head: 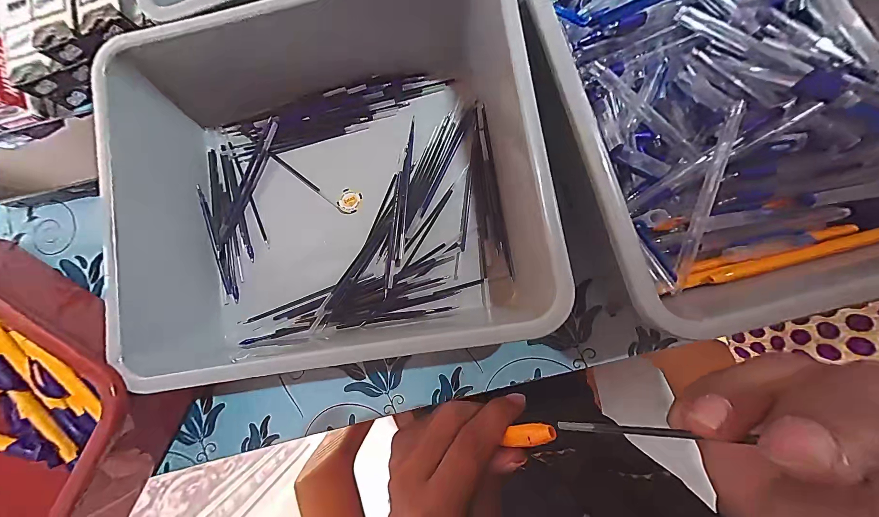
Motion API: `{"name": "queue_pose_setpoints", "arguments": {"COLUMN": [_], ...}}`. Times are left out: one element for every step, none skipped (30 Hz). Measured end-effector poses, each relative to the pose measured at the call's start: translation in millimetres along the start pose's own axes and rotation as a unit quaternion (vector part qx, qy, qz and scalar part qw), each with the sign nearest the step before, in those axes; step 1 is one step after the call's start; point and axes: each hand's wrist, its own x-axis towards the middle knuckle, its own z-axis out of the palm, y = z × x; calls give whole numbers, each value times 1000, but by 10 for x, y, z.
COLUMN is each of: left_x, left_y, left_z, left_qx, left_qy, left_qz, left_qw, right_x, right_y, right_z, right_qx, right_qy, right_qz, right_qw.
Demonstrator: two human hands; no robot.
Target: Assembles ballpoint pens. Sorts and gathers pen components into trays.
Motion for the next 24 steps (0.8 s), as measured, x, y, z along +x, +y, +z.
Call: {"name": "queue_pose_setpoints", "arguments": {"left_x": [-9, -19, -27, -30, -31, -33, -37, -39, -40, -40, -36, -30, -26, -25, -24, -24, -24, -21, -16, -10, -4, 1, 1, -1], "left_y": [10, 19, 27, 31, 33, 32, 31, 27, 24, 24, 26, 33, 43, 48, 47, 42, 36, 36, 43, 56, 72, 91, 111, 118], "left_z": [5, 8, 10, 12, 15, 19, 22, 24, 28, 31, 33, 38, 41, 43, 44, 45, 46, 50, 54, 56, 59, 58, 47, 27], "left_qx": [5, 12, 17, 21, 26, 30, 35, 40, 44, 47, 51, 55, 59, 61, 63, 63, 62, 61, 60, 57, 55, 53, 50, 49], "left_qy": [-2, -2, -2, -1, 0, 1, 1, 2, 3, 4, 3, 3, 2, 1, -1, -2, -3, -3, -3, -3, -4, -5, -8, -13], "left_qz": [0, 1, 1, 2, 5, 8, 11, 14, 16, 18, 18, 16, 15, 15, 16, 19, 22, 23, 22, 21, 20, 21, 19, 16], "left_qw": [1000, 1000, 1000, 1000, 1000, 1000, 999, 999, 999, 999, 999, 998, 998, 998, 998, 998, 998, 998, 998, 998, 998, 998, 999, 999], "right_x": [-14, -30, -45, -57, -69, -82, -97, -107, -114, -118, -111, -101, -91, -83, -83, -86, -87, -86, -85, -88, -96, -116, -149, -189], "right_y": [16, 22, 22, 23, 25, 23, 17, 10, 7, 11, 19, 29, 32, 30, 29, 29, 29, 28, 25, 22, 27, 55, 101, 153], "right_z": [21, 48, 75, 98, 117, 134, 141, 130, 102, 67, 36, 9, 2, 10, 23, 40, 60, 82, 103, 119, 134, 156, 183, 218], "right_qx": [4, 3, 4, 7, 17, 28, 38, 40, 32, 18, 4, -8, -17, -19, -14, -3, 4, 8, 9, 8, -1, -16, -17, -9], "right_qy": [8, 17, 22, 24, 20, 17, 18, 20, 24, 33, 45, 51, 58, 63, 63, 60, 56, 52, 45, 29, 3, -31, -74, -107], "right_qz": [-2, 3, 13, 24, 36, 45, 53, 56, 53, 43, 31, 21, 21, 28, 39, 48, 54, 59, 67, 81, 103, 124, 141, 152], "right_qw": [1000, 1000, 1000, 999, 999, 998, 998, 997, 998, 998, 998, 998, 998, 997, 997, 997, 997, 997, 997, 996, 995, 992, 987, 983]}}
